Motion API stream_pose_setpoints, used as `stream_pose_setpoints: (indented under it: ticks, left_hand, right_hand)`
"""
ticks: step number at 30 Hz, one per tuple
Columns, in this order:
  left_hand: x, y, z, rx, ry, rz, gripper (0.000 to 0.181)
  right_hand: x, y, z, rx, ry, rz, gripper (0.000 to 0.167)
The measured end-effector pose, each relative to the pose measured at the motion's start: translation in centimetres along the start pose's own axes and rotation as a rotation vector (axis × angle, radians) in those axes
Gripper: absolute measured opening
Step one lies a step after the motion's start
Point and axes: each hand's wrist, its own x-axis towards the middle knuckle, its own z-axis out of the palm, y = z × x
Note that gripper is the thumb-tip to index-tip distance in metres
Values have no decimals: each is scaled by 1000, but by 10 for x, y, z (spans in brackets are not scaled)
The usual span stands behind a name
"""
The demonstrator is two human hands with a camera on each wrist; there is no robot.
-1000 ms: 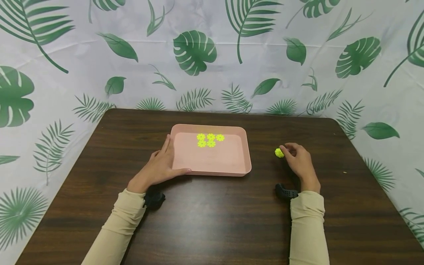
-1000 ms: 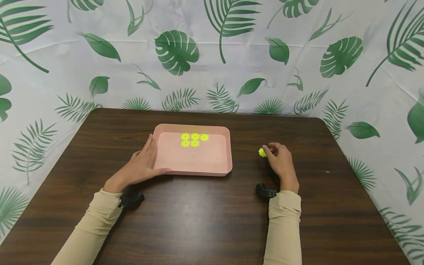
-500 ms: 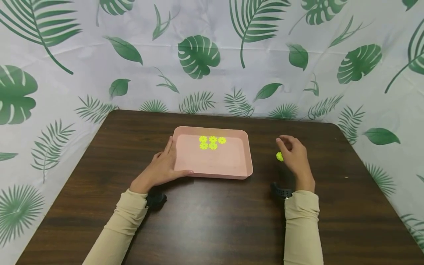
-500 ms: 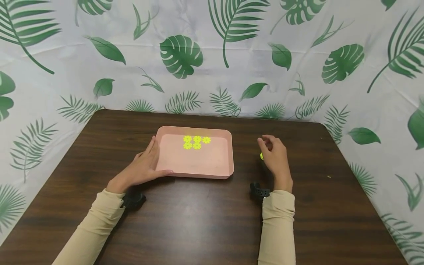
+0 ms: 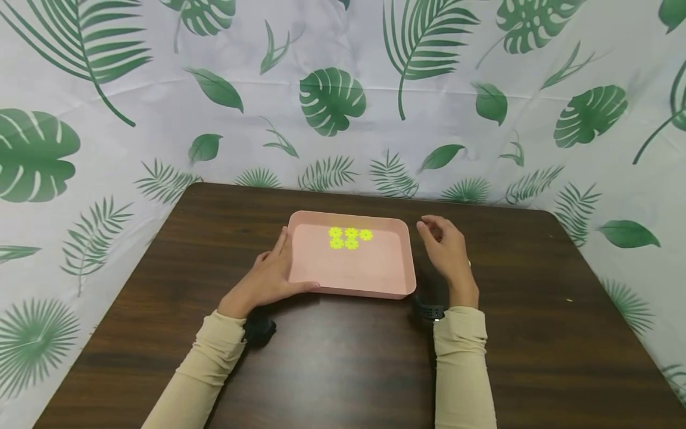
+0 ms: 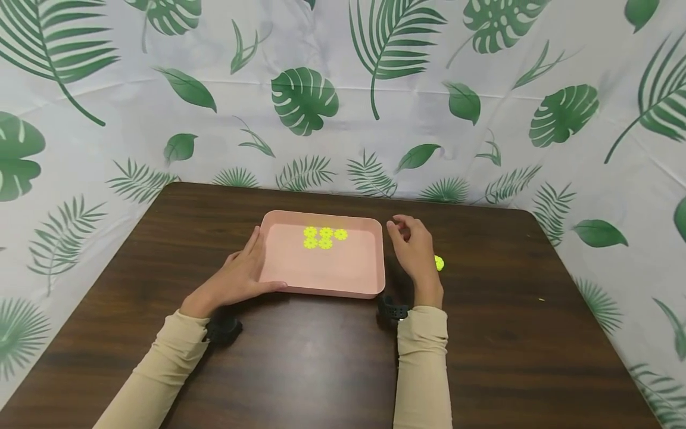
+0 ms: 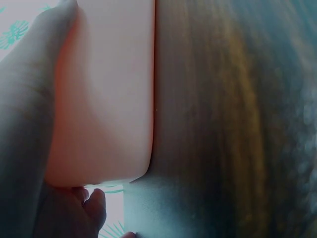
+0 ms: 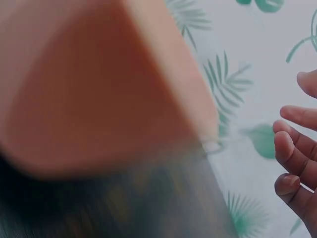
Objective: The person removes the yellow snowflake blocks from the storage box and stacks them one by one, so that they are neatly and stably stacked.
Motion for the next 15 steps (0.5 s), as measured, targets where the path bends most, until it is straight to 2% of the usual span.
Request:
stream_pose_setpoints:
  ticks: [15]
  left_hand:
    - [0,0,1,3,16,-2,129]
  right_hand:
    - [11,-44,64,113,-161,-5,40]
